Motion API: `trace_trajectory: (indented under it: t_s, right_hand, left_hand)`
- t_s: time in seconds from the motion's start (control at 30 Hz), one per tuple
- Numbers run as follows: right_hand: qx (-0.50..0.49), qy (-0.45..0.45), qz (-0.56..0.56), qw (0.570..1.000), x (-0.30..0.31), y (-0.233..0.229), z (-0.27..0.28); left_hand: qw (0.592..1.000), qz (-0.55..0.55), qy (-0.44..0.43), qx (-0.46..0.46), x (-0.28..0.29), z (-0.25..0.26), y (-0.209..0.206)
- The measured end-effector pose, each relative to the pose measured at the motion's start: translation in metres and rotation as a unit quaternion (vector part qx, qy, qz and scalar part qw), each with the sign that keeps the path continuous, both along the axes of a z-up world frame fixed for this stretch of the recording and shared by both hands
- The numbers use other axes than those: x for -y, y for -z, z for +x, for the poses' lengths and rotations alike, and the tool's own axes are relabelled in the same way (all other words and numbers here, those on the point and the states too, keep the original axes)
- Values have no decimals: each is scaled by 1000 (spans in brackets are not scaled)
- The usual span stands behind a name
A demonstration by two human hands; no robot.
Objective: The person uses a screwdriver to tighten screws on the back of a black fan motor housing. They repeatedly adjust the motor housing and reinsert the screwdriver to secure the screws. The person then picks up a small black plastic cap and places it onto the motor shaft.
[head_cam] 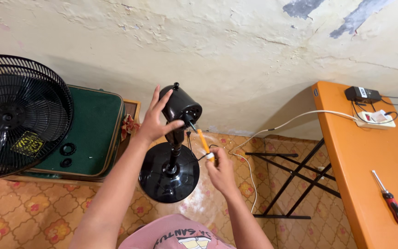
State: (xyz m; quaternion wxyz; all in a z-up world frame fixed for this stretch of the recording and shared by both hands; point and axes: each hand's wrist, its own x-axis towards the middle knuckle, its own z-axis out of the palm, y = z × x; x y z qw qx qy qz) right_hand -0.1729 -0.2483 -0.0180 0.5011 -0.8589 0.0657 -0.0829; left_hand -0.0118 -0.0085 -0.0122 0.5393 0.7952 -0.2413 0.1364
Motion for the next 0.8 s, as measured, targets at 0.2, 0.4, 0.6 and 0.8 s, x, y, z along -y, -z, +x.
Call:
trace_trajectory:
  t_s: [0.2,0.4,0.6,0.8]
  right_hand:
    - [1,-5,237,972,23,44,32]
    - [-19,-26,270,962,21,69,86]
    - [-5,-68,369,927,12,75,133]
    - [-8,-99,379,920,5,78,141]
  left_hand:
    - [984,-169,24,-56,18,-13,46]
    - [958,-231,16,-168,40,-22,73]
    - [984,-69,-69,-148,57,-31,64]
    - [961,11,-226,-156,87,-35,79]
